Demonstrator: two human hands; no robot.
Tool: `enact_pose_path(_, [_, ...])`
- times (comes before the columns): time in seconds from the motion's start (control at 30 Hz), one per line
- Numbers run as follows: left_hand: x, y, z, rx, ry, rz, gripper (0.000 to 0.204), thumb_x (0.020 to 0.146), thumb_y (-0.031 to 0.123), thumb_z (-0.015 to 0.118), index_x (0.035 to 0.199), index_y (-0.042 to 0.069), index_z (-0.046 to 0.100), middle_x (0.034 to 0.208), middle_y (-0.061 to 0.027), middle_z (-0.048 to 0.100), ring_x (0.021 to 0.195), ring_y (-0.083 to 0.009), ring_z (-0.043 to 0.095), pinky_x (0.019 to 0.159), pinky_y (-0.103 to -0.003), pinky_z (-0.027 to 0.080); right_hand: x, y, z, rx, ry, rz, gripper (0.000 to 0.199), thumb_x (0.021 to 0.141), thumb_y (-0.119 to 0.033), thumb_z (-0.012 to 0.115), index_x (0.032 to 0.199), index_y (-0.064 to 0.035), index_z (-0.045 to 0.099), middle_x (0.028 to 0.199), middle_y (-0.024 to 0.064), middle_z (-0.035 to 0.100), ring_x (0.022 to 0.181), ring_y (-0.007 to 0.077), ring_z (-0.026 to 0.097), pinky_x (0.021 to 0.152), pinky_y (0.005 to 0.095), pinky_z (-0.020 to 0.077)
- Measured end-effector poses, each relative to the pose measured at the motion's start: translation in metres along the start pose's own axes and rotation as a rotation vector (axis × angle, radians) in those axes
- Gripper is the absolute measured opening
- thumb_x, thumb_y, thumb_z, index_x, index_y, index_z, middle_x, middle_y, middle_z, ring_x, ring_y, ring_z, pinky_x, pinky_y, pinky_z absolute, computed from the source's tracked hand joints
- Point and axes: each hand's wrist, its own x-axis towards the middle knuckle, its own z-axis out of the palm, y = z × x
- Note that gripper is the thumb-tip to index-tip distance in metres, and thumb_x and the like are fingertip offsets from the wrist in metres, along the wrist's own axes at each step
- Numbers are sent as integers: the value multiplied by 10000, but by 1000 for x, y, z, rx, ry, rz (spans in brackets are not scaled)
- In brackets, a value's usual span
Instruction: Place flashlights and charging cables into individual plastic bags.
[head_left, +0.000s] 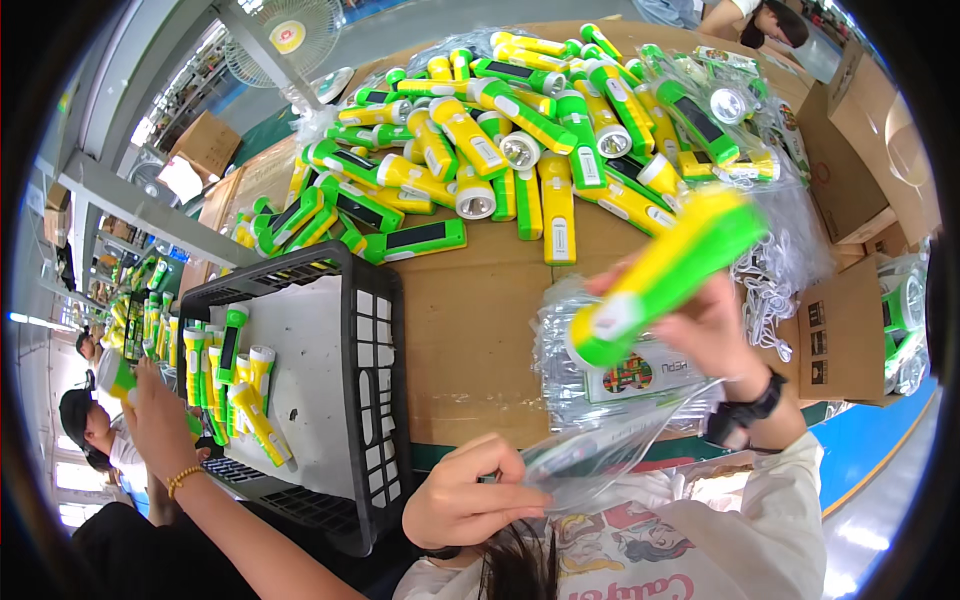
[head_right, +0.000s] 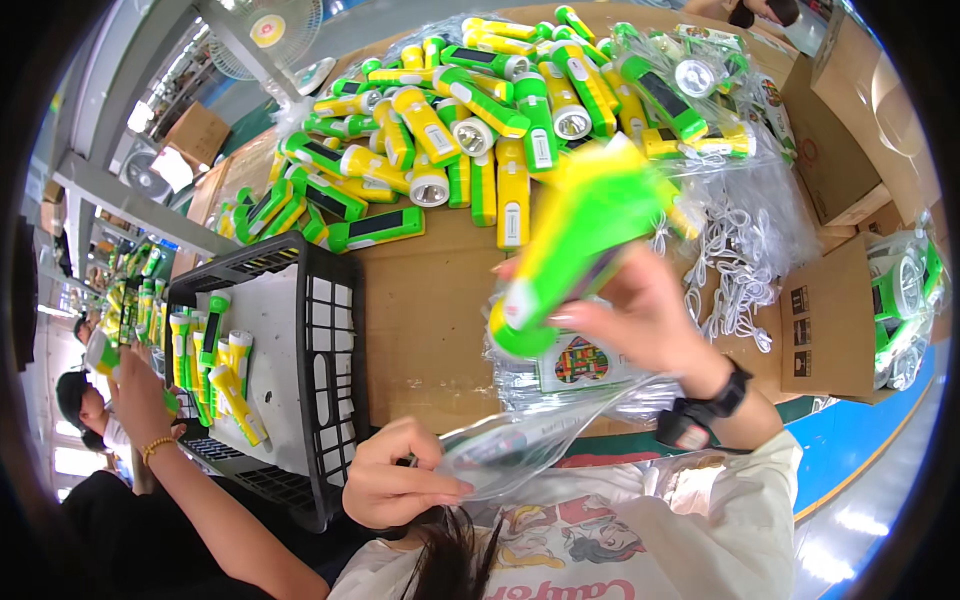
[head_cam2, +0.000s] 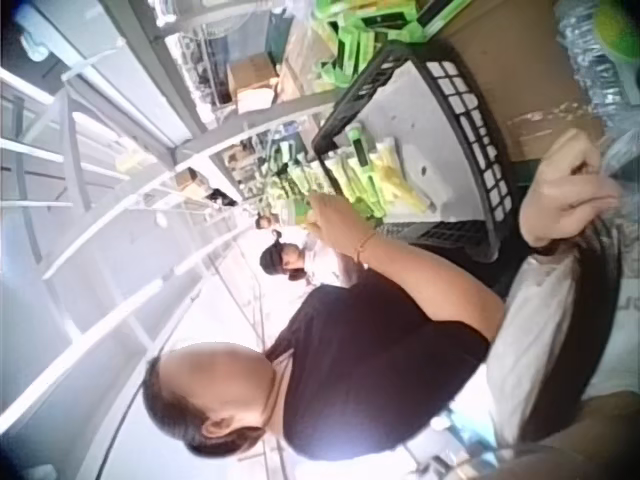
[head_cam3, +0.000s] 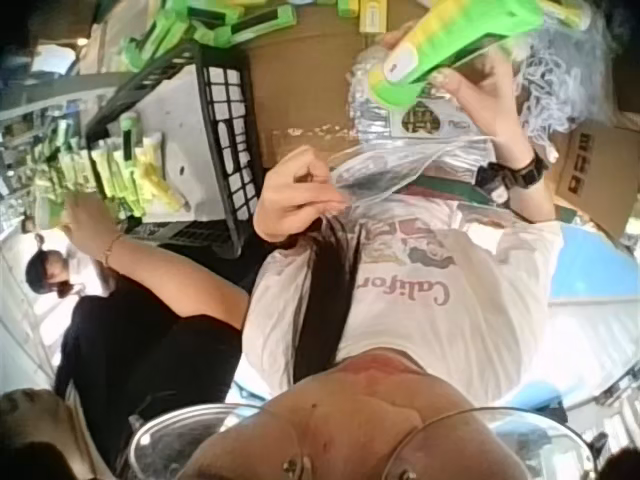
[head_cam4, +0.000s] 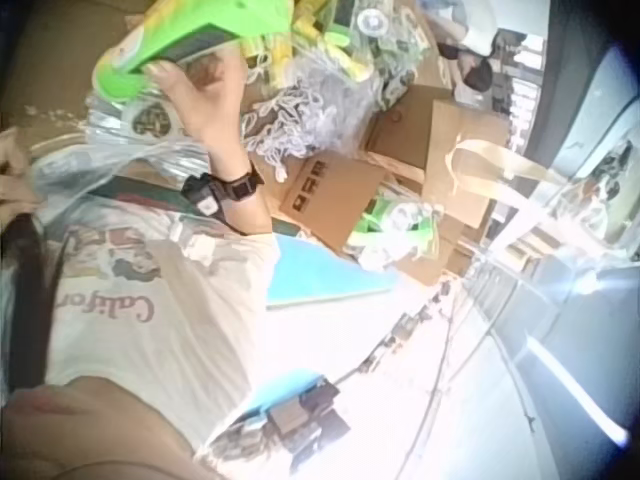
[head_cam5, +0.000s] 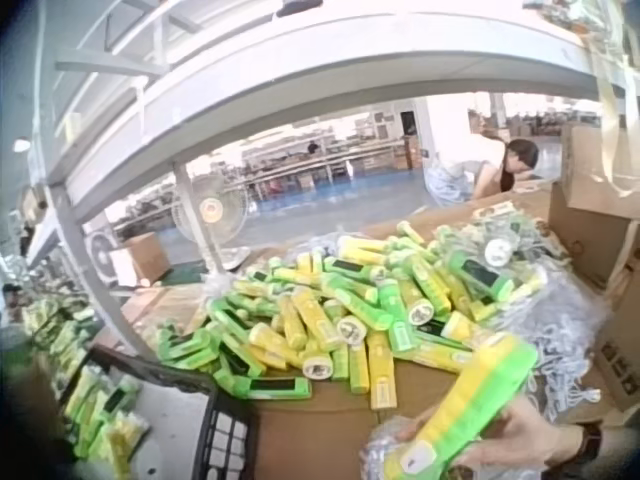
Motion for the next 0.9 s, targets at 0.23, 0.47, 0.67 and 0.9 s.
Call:
enact_pose_path(0.23, [51,-4,17,384,33,-10,235,734,3,769,960,34,713,861,-94,487,793,-264,514,691,-348,430,-32,-46,-44,57,-188,-462,381,928,-252,683,1143,58,632,1162,295,657,1100,407,658,926,505,543])
enact_pose_path(0.47, [67,-22,44,374,-13,71,221,691,-41,715,899,5,656,954,-140,486,886,-308,527,739,-386,464,-57,-60,-28,-849,-298,-245,320,818,-119,654,1125,-31,654,1194,147,677,1032,308,680,854,384,551])
enact_pose_path(0.67, [63,-19,42,378,-20,66,178,714,-14,703,878,-9,635,916,-130,474,852,-293,519,706,-360,456,-62,-54,-25,-1285,-400,-194,322,796,-116,613,1108,-39,591,1105,92,636,955,250,644,798,344,507])
enact_pose_path(0.9, [77,-19,55,328,-49,193,204,668,-16,795,796,1,637,841,-104,538,743,-272,535,620,-355,441,-65,-76,5,-1881,-451,28,188,782,-179,612,914,-61,549,895,66,582,870,208,593,813,337,428])
